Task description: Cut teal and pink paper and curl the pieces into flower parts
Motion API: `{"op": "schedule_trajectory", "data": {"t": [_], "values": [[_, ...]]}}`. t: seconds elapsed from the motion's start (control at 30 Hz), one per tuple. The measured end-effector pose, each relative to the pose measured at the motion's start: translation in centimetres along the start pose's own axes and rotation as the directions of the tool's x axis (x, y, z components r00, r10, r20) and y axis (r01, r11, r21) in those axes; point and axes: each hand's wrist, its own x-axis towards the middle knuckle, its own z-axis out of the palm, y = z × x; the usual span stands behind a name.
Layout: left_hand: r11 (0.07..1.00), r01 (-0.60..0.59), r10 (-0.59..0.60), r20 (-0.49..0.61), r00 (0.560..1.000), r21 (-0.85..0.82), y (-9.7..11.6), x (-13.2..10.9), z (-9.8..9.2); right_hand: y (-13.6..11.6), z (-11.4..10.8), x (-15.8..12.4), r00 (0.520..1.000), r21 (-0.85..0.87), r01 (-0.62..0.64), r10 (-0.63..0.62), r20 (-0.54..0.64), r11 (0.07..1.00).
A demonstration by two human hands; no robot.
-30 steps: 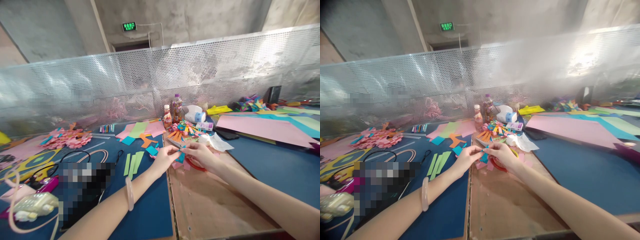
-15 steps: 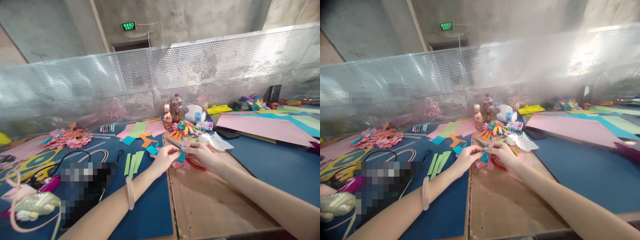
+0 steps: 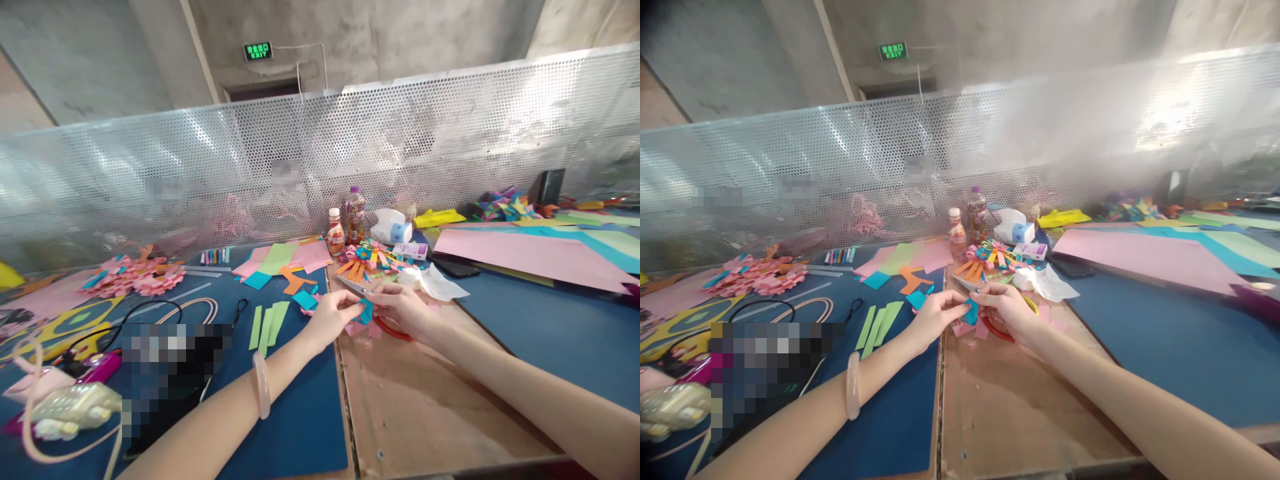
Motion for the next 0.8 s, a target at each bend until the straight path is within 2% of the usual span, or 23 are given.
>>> {"op": "schedule_trajectory", "data": {"t": [0.47, 0.8], "values": [[1.0, -0.017, 0.016, 0.013, 1.0, 0.019, -0.01, 0.01, -0.01, 0.35, -0.31, 0.16, 1.0, -0.054, 0.007, -0.008, -0.028, 0.998], [1.0, -0.004, 0.004, 0.016, 1.0, -0.003, -0.04, -0.01, 0.07, -0.28, -0.04, -0.12, 0.999, -0.056, 0.002, -0.005, -0.052, 0.998]]}}
